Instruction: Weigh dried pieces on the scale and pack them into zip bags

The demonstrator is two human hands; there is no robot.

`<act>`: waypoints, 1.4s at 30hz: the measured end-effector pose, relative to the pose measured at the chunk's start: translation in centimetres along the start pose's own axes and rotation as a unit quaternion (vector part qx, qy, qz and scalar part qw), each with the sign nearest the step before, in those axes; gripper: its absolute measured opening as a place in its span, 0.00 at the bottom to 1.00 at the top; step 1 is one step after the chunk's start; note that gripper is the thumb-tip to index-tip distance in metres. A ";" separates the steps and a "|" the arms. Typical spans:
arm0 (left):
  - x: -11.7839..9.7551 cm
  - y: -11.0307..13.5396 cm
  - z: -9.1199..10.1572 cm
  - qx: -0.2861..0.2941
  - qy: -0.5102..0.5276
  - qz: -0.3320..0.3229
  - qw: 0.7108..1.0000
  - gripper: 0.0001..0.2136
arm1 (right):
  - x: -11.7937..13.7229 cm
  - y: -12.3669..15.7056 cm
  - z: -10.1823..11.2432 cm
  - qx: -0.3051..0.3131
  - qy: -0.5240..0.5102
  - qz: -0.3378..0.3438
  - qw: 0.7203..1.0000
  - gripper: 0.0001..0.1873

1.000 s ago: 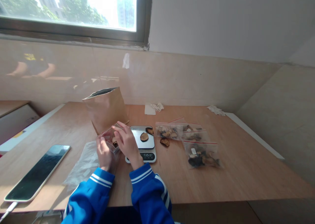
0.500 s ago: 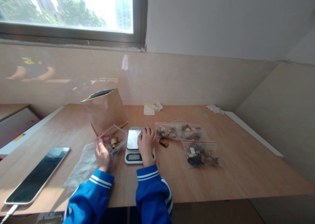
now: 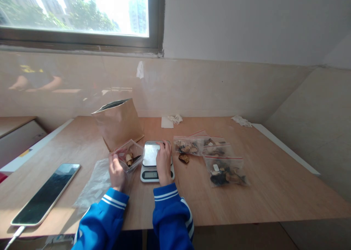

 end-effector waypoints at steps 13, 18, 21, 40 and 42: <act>-0.2 -0.2 0.2 -0.013 -0.016 0.006 1.000 0.14 | 0.3 0.0 0.0 0.006 0.030 0.013 0.999 0.27; -0.3 -0.1 0.0 0.003 -0.013 0.005 1.000 0.14 | 2.5 0.2 0.9 0.014 -0.060 0.061 0.996 0.26; -0.4 0.1 -0.4 0.022 -0.002 0.014 1.000 0.15 | 5.0 0.8 0.7 0.019 -0.122 0.123 0.985 0.24; 0.0 1.1 -0.7 0.042 0.172 0.040 0.983 0.16 | 10.2 0.9 -2.7 0.066 -0.239 0.170 0.954 0.21; -0.1 1.1 -0.5 0.020 0.174 0.047 0.983 0.15 | 9.9 1.2 -2.0 0.047 -0.229 0.166 0.958 0.21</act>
Point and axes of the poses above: each hand's wrist, its own y-axis away from the middle knuckle, its own z-axis out of the back of the hand, x = y × z, the point moved 4 cm from there along -y, towards the middle knuckle, and after that the axes turned 9 degrees about x, right-handed, at the moved point
